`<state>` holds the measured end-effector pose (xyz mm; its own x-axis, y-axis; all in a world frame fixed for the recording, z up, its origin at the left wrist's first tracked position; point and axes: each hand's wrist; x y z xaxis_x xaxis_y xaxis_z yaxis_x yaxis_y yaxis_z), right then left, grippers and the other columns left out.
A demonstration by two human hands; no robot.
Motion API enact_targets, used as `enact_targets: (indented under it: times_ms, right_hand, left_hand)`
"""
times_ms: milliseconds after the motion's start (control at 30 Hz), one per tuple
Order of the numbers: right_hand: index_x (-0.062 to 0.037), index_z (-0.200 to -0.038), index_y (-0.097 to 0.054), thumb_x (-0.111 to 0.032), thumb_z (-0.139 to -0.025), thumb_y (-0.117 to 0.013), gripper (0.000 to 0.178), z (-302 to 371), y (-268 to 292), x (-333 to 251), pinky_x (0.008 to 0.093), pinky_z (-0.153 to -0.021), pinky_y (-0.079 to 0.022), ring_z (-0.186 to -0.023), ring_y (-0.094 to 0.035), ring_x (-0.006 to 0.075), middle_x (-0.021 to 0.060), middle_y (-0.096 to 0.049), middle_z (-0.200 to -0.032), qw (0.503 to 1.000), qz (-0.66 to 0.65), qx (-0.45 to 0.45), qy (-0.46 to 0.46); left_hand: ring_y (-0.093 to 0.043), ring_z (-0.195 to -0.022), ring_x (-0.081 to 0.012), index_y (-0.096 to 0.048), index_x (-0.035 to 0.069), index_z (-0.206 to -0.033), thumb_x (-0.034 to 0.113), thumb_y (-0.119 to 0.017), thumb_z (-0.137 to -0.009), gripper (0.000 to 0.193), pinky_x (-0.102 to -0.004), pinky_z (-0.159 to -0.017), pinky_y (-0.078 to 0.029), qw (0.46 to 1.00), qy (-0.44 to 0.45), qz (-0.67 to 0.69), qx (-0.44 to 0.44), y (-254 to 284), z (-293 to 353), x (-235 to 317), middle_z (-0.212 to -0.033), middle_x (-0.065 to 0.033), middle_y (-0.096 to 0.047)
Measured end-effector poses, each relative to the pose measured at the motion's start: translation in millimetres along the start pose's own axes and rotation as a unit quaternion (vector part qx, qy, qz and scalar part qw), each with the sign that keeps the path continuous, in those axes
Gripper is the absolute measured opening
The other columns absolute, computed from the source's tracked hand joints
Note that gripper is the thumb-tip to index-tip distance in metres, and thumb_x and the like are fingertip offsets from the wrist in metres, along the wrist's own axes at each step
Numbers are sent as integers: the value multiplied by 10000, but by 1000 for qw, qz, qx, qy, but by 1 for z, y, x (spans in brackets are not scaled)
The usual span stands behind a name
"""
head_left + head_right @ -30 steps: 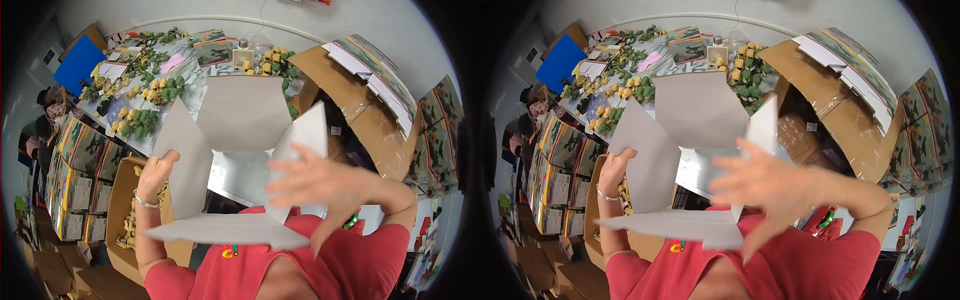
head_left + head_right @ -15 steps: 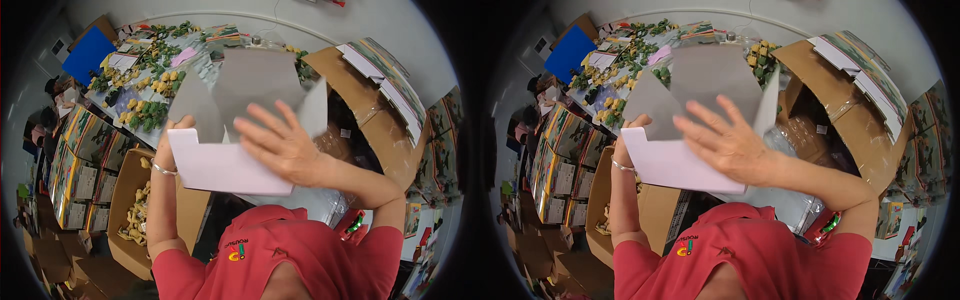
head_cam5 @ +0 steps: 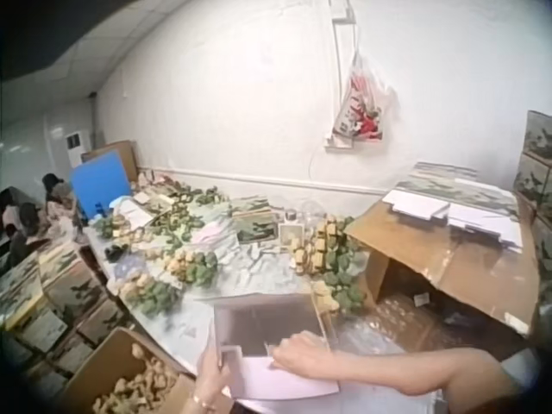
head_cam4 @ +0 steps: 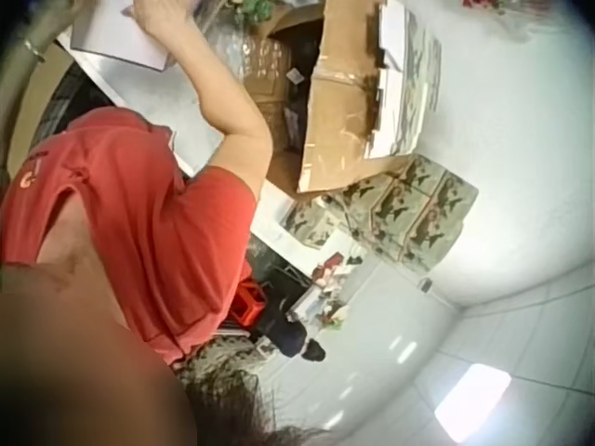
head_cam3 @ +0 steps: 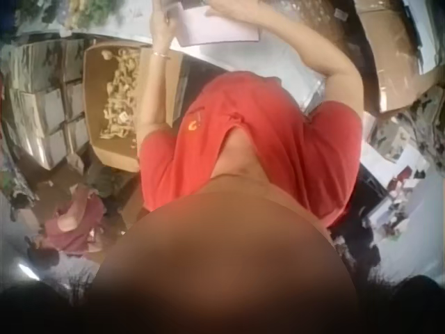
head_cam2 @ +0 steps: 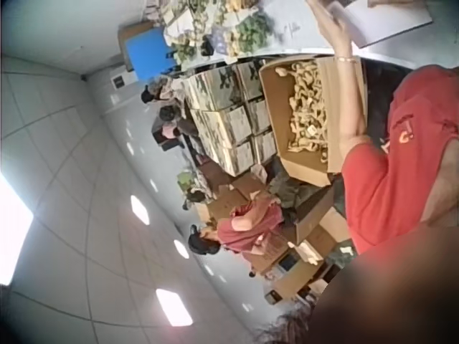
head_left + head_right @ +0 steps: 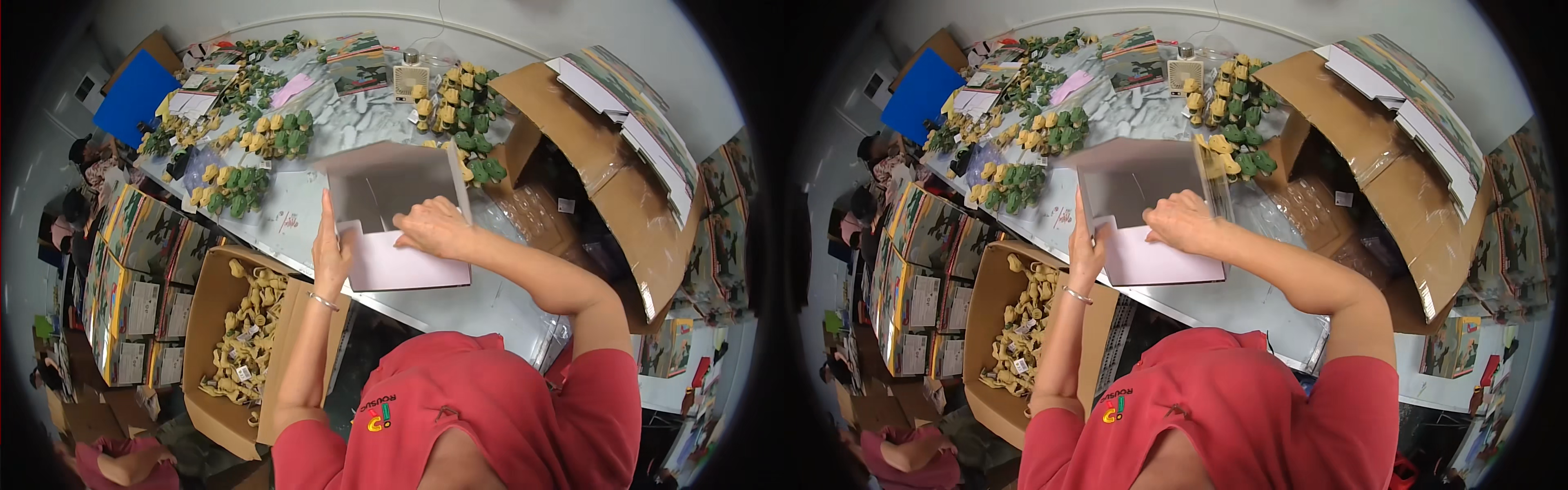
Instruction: Folding product boxes and packing plastic dinosaur toys into them.
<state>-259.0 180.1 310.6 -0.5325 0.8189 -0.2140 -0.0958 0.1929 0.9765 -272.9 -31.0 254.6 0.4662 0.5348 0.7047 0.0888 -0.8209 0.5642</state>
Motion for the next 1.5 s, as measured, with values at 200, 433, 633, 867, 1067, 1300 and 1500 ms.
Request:
enact_targets:
  times_ms: [200, 433, 633, 867, 1067, 1300, 1500]
  right_hand:
    - [-37, -705, -596, -326, -744, -686, 306, -4, 15, -16, 414, -563, -447, -602, -586, 335, 127, -601, -621, 981, -166, 94, 46]
    - [-38, -650, -547, -306, -723, -697, 315, -5, -22, -17, 392, -528, -417, -555, -559, 297, 111, -564, -574, 949, -310, 18, 64]
    - [-57, -648, -538, -246, -652, -729, 269, 16, -75, 9, 403, -570, -432, -651, -560, 293, 91, -580, -687, 962, -115, 242, 54]
    - [-42, -851, -539, -103, -650, -729, 283, 107, -44, 17, 354, -677, -437, -752, -516, 242, 99, -529, -786, 861, -177, 467, -99]
    - [-2, -1090, -506, -192, -673, -743, 516, 36, -77, 32, 404, -794, -449, -897, -575, 377, 210, -595, -971, 873, -225, 397, -171]
    - [-63, -1369, -266, -408, -773, -617, 773, -40, -81, 60, 500, -866, -400, -1055, -518, 418, 255, -529, -1171, 913, -285, 204, -210]
    - [35, -1077, -552, -503, -764, -577, 623, -85, -104, 93, 452, -796, -450, -903, -580, 430, 266, -620, -924, 927, -208, 155, -271]
  left_hand:
    - [-531, -841, -125, -521, -29, -1121, 176, -586, -872, 329, -278, -713, -451, 965, 257, 57, -4, 47, 16, 3, -1006, -86, -581]
    - [-484, -697, -124, -551, -28, -924, 173, -581, -875, 209, -302, -582, -412, 969, 228, 89, 30, 50, 61, -5, -816, -58, -563]
    - [-538, -617, -406, -556, -60, -914, 71, -555, -826, 158, -404, -541, -411, 976, 154, -151, -41, 4, 51, -34, -721, -256, -566]
    - [-522, -535, -367, -534, -68, -855, 23, -542, -796, 109, -423, -524, -397, 982, 174, -74, 16, 26, 47, -46, -623, -229, -538]
    - [-574, -648, -359, -476, -21, -1141, -4, -498, -795, 347, -396, -597, -435, 974, 188, -114, -52, 19, 8, -33, -812, -281, -576]
    - [-591, -821, -332, -363, 58, -1326, 27, -471, -826, 512, -358, -735, -462, 963, 269, -23, -15, 24, 12, -92, -1012, -227, -599]
    - [-533, -894, -184, -477, -24, -1178, 187, -446, -910, 342, -287, -805, -417, 942, 259, 183, 111, -2, -5, -107, -1004, -129, -596]
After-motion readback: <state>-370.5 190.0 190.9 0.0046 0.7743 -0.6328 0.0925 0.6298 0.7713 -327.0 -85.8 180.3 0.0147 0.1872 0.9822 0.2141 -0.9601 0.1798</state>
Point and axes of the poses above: each hand's wrist, its own z-axis away from the middle knuckle, its own y-axis out of the back of the hand, x = y × z
